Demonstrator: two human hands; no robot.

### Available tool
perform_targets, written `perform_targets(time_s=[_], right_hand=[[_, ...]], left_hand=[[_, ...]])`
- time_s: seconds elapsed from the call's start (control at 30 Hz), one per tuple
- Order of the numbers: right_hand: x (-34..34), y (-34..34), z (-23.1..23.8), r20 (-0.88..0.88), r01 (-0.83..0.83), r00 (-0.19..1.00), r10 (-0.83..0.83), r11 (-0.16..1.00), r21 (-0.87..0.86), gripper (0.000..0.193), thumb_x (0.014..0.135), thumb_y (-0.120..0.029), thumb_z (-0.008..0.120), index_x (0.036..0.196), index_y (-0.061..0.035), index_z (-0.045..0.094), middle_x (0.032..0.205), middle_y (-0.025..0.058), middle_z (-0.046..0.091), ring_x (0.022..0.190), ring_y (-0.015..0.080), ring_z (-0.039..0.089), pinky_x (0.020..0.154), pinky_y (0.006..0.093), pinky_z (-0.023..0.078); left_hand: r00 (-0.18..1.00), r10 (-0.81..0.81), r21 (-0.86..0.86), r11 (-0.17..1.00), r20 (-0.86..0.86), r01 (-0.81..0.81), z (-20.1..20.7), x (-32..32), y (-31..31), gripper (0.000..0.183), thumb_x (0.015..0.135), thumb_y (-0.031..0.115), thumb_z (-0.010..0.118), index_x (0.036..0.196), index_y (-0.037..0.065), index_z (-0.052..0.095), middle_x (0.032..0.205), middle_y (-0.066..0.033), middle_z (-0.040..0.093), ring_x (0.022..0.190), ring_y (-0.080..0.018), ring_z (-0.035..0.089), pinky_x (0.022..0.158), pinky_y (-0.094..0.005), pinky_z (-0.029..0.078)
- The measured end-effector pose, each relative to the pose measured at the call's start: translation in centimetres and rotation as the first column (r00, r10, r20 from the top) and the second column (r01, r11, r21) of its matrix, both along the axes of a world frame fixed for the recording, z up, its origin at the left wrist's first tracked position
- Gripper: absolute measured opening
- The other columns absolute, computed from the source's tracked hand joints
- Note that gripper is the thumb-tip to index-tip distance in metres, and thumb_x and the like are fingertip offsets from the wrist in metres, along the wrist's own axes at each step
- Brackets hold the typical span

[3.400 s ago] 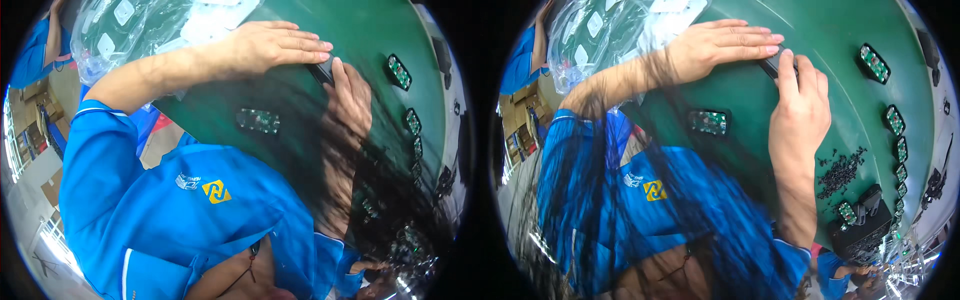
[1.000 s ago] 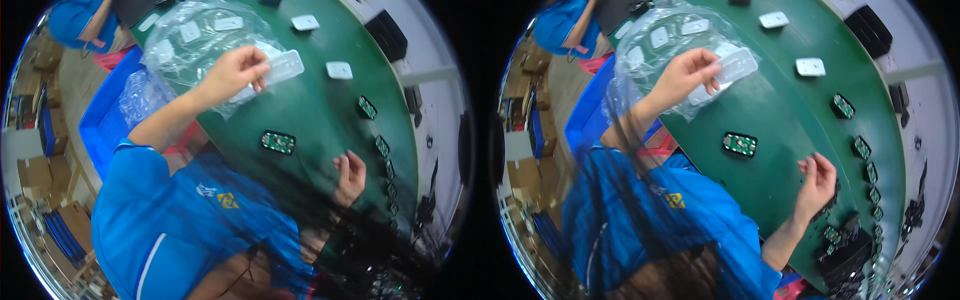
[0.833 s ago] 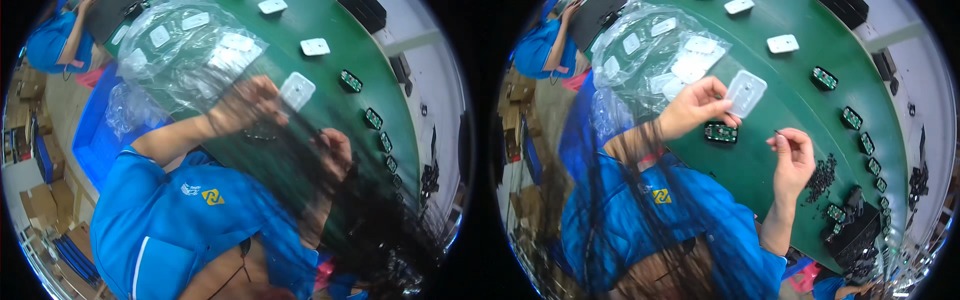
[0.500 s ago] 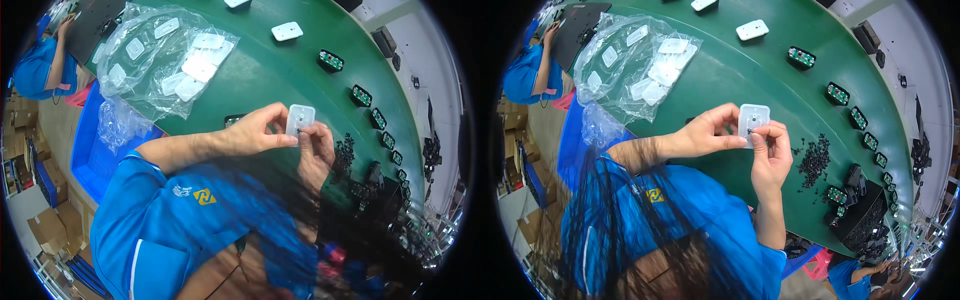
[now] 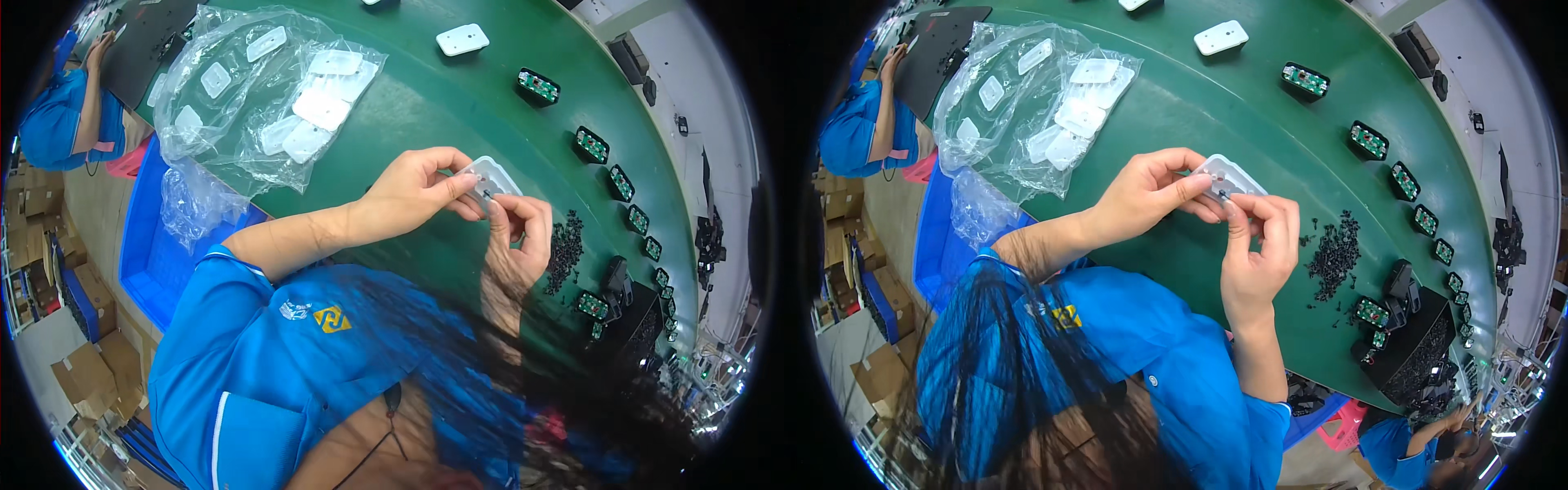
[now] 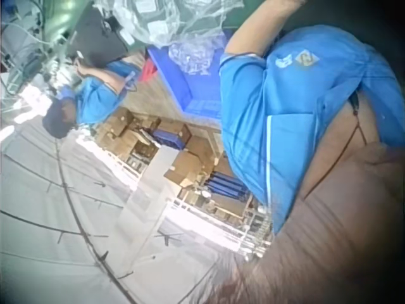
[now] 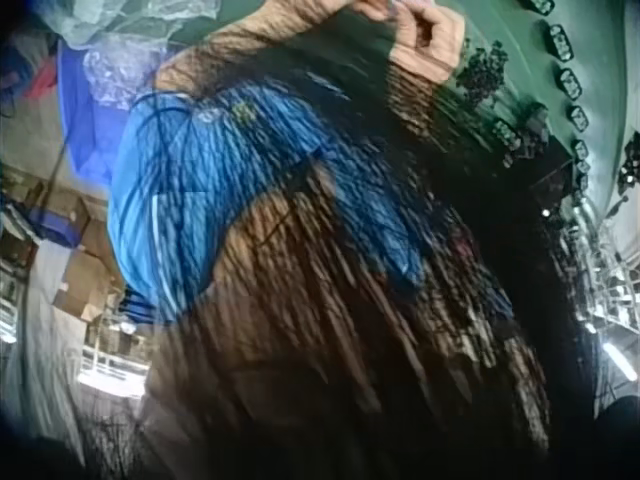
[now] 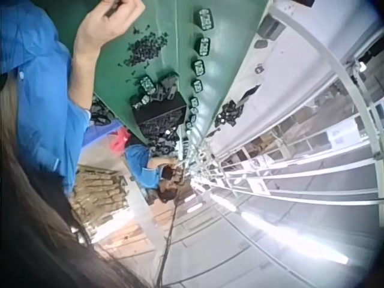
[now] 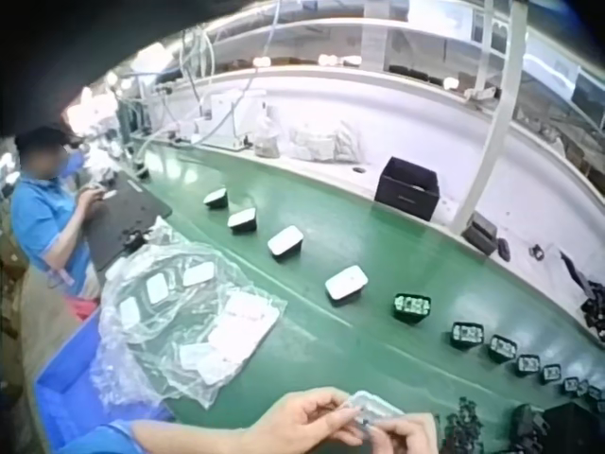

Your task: The person assembles small electronic devices by hand at a green workbench. They pick up white plastic casings and green circuit boards, insert the boards into the casings, and snap the halves together to form complete units. The finished devices are placed on the table as the process repeats.

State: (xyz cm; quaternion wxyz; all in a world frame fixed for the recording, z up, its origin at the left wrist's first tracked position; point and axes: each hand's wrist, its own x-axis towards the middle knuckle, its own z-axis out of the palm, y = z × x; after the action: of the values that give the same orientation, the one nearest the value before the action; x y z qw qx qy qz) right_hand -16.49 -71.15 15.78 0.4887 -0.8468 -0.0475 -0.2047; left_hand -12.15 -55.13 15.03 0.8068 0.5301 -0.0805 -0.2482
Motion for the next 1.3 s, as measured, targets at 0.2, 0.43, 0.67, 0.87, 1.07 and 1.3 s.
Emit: perform_targets(time_s=[0.2,0.43,0.67,0.87,1.07,1.3], right_hand=[[0.2,0.6,0.4,-0.052,0.011,0.999,-0.010,1.000,0.009,0.011,0.082,-0.009,0.071,0.085,-0.0034,0.063,0.081,0.0025,0.055,0.064,0.0086,0.046,0.054,0.0220,0.036],[0.0,0.4,0.4,-0.190,0.055,0.981,-0.025,0.987,0.154,0.011,0.083,-0.007,0.070,0.082,-0.0020,0.060,0.079,-0.0002,0.053,0.063,0.0054,0.043,0.054,0.0202,0.033],[-0.5,0.8,-0.2,-0.188,0.068,0.982,-0.008,0.947,0.313,0.011,0.084,-0.004,0.068,0.083,-0.0010,0.058,0.079,0.0005,0.052,0.062,0.0057,0.042,0.055,0.0203,0.036],[-0.1,0.9,-0.4,-0.059,-0.017,0.998,0.032,0.970,0.242,0.010,0.084,-0.004,0.068,0.084,-0.0007,0.058,0.078,0.0022,0.053,0.061,0.0070,0.043,0.054,0.0211,0.037],[-0.7,-0.3,-0.2,-0.005,0.096,0.995,-0.097,0.983,0.155,0.028,0.080,-0.016,0.075,0.100,-0.0031,0.060,0.099,0.0046,0.052,0.070,0.0087,0.042,0.058,0.0217,0.033],[-0.4,-1.4,0.0,-0.309,-0.041,0.927,0.212,0.877,0.479,0.026,0.082,-0.008,0.072,0.100,-0.0008,0.056,0.093,0.0011,0.055,0.072,0.0052,0.044,0.061,0.0188,0.037]], left_hand=[[0.993,0.026,0.081,0.996,0.112,-0.035,0.1,-0.7,0.3,0.020,0.096,0.006,0.052,0.110,-0.006,0.054,0.104,-0.0108,0.062,0.094,-0.0181,0.065,0.084,-0.0278,0.054],[0.922,0.041,0.125,0.987,0.385,-0.096,-0.5,-0.9,-0.2,0.013,0.092,0.000,0.054,0.103,-0.005,0.058,0.108,-0.0106,0.057,0.097,-0.0174,0.063,0.085,-0.0283,0.054],[0.805,-0.014,0.270,0.945,0.594,-0.183,-0.4,-1.0,0.0,0.011,0.088,0.002,0.061,0.098,-0.002,0.060,0.102,-0.0097,0.059,0.085,-0.0134,0.062,0.069,-0.0246,0.053],[0.705,0.007,0.263,0.925,0.709,-0.273,-0.8,-0.7,0.1,0.010,0.088,0.005,0.063,0.095,-0.001,0.059,0.100,-0.0092,0.059,0.080,-0.0116,0.061,0.064,-0.0235,0.051],[0.988,0.034,-0.009,0.999,0.152,-0.033,-0.2,-0.8,-0.2,0.010,0.092,0.006,0.057,0.097,-0.002,0.055,0.097,-0.0093,0.058,0.085,-0.0176,0.066,0.070,-0.0263,0.055],[0.985,-0.029,0.055,0.998,0.168,0.020,-0.5,-1.2,-0.5,0.011,0.092,0.008,0.058,0.095,-0.002,0.055,0.093,-0.0087,0.060,0.082,-0.0156,0.066,0.070,-0.0258,0.054]])
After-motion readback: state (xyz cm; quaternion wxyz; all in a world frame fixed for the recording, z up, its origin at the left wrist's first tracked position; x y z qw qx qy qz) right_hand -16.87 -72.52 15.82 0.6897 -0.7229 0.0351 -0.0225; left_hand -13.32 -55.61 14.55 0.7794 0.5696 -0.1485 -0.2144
